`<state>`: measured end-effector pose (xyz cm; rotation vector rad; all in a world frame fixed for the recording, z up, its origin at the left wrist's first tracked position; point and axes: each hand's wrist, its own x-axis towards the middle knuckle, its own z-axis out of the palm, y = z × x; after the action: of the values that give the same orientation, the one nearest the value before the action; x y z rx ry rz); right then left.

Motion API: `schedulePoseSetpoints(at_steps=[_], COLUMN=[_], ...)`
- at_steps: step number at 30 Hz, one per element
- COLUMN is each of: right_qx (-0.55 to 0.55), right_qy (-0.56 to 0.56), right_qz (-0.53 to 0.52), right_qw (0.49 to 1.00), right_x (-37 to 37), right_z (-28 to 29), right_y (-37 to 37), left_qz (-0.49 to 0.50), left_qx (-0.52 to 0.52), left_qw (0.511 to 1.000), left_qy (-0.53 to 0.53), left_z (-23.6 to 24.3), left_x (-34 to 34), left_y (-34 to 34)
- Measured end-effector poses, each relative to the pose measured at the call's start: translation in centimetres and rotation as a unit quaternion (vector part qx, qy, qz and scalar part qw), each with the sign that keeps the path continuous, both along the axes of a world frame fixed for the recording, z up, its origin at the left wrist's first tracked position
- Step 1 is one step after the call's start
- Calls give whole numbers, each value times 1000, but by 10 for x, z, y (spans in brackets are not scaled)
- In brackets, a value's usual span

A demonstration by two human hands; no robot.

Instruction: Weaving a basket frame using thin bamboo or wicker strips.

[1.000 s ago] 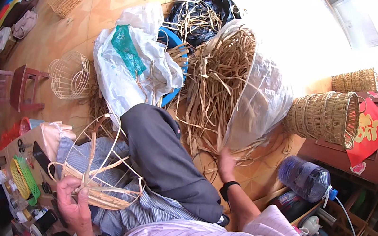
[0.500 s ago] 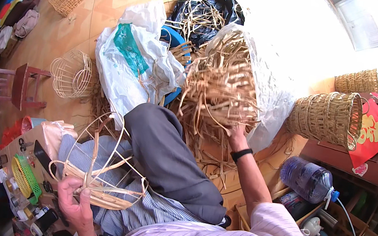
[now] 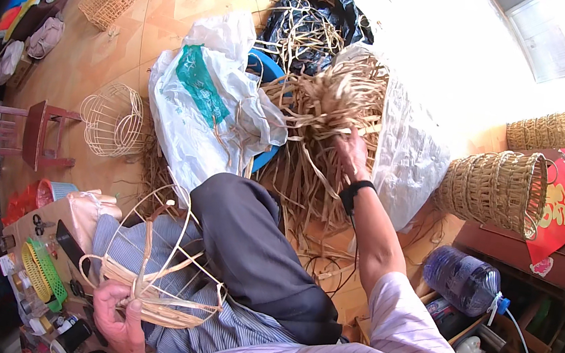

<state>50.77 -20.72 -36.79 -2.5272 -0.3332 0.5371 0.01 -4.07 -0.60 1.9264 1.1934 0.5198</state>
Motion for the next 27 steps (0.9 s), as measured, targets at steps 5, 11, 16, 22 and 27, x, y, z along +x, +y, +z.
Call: schedulePoseSetpoints(at_steps=[5,11,16,22,27], right_qx=[393,400,463,-75,-53], right_qy=[51,231,272,-92,-212], right_qz=[10,-322,-208,-238,-242], right_qw=[918,826,817,964,945], right_x=[-6,18,88,133,101], right_z=[-48,-65,15,4,8], right_y=[-113,-168,-102,-182,-165], left_qz=[-15,-41,-25,-31,-34], left_qx=[25,13,32,-1,4], left_qw=[1000,999,999,1000,999], left_qy=[-3,6,24,-2,-2], left_z=[-3,-7,5,-3,3], left_x=[0,3,-3,7,7], left_y=[2,7,4,6,6])
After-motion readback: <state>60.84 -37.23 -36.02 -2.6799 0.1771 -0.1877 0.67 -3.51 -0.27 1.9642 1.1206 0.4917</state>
